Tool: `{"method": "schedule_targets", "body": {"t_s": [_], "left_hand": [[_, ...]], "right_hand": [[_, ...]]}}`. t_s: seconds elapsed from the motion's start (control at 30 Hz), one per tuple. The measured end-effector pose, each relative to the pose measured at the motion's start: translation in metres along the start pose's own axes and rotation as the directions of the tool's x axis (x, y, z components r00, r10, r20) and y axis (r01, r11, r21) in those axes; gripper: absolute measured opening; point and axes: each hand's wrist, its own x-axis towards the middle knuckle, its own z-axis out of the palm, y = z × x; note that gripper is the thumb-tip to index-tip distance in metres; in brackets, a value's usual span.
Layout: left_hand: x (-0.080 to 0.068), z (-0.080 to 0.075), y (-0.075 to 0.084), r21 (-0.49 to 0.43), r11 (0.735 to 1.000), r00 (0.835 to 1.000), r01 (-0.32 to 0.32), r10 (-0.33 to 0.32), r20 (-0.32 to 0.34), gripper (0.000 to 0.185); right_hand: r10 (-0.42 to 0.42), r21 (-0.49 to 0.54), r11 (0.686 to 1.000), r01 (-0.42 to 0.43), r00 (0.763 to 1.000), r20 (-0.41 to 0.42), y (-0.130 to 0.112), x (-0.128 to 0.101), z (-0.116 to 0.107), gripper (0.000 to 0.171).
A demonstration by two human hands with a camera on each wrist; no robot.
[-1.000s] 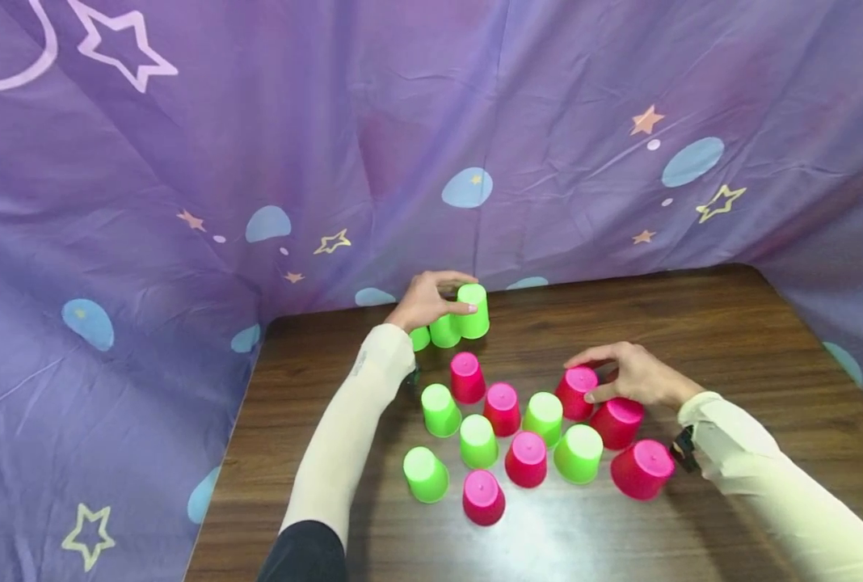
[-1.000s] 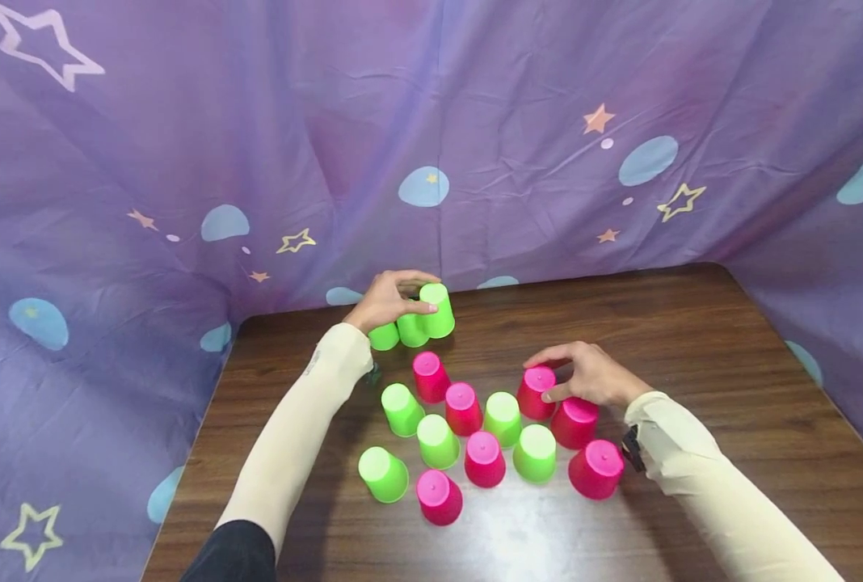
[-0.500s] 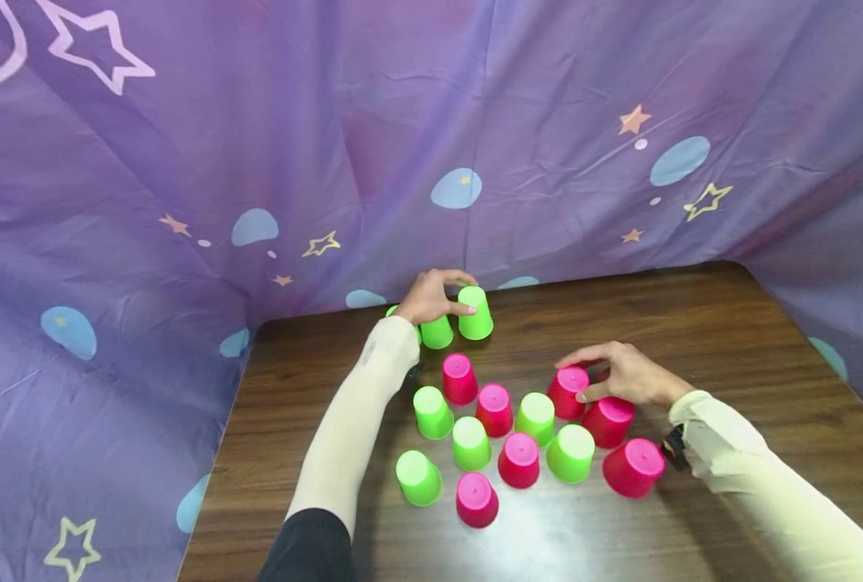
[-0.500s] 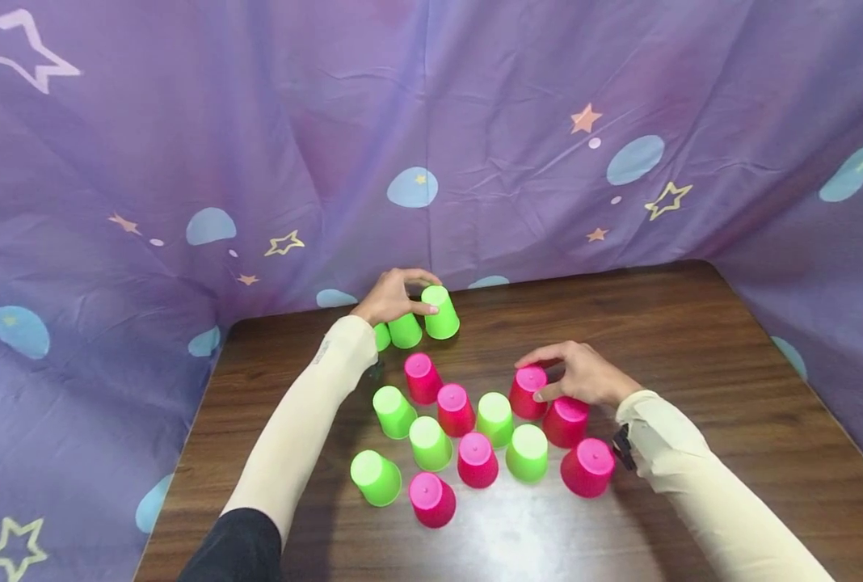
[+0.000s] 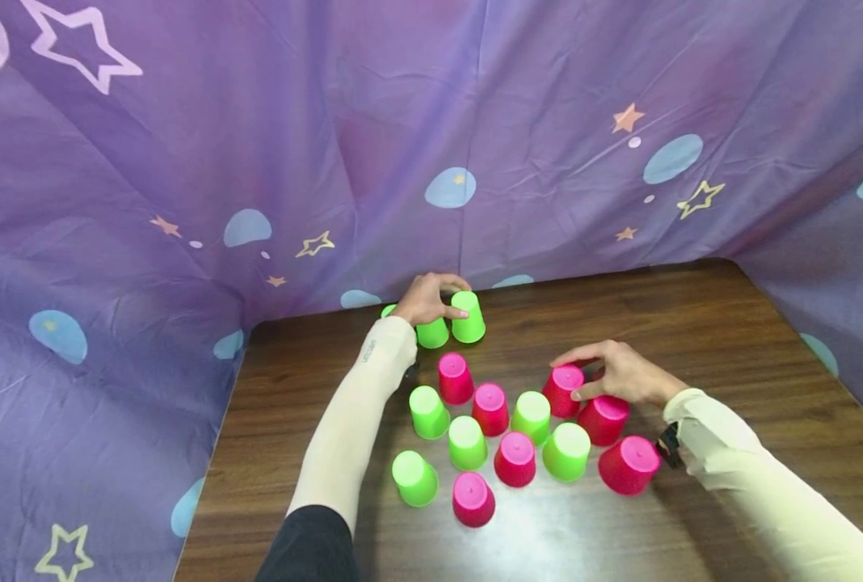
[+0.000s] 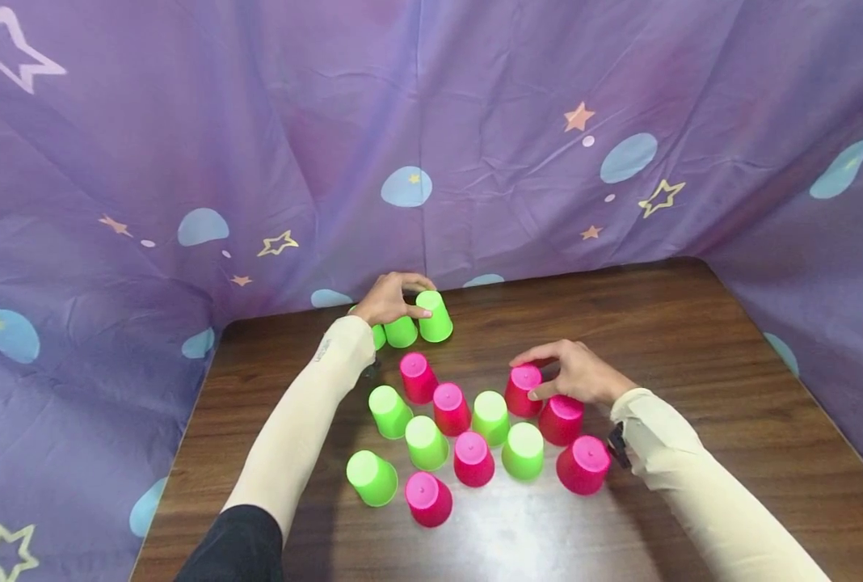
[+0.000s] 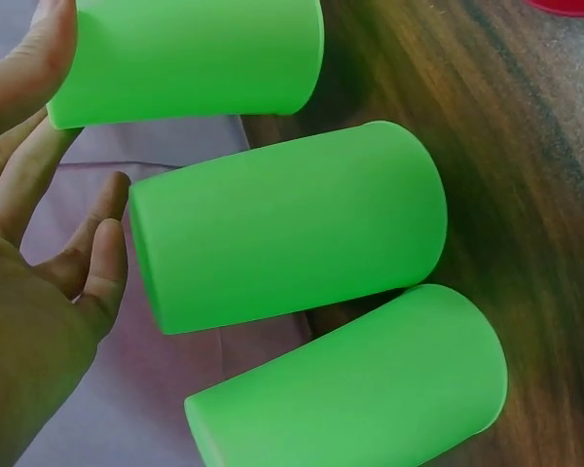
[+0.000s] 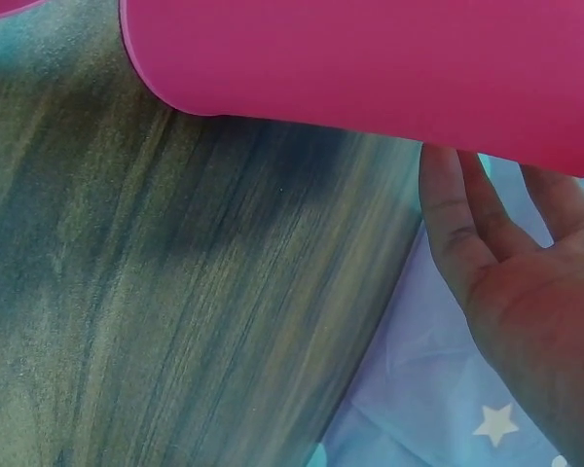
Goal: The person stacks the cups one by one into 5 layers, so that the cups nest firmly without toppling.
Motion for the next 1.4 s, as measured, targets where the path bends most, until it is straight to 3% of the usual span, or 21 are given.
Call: {"method": "schedule_targets", "body": {"t_s": [0.33, 0.67, 1.4], "left_hand": [[0.001, 0.005, -0.005, -0.009, 1.0, 1.0, 0.021, -0.021, 0.002, 0.041], [0.001, 0.01, -0.01, 0.047, 0.997, 0.998, 0.06, -0.061, 0.015, 0.043], [0.002, 0.009, -0.012, 0.095, 0.994, 0.998, 0.053, -0.057, 0.032, 0.05]], "right_hand": [[-0.015, 0.006, 1.0, 0.015, 1.0, 0.001, 0.0, 0.001, 0.0, 0.051], [-0.013, 0.007, 1.0, 0.014, 1.0, -0.008, 0.001, 0.001, 0.001, 0.051], [-0.002, -0.027, 1.0, 0.001, 1.0, -0.017, 0.001, 0.003, 0.004, 0.058]]}}
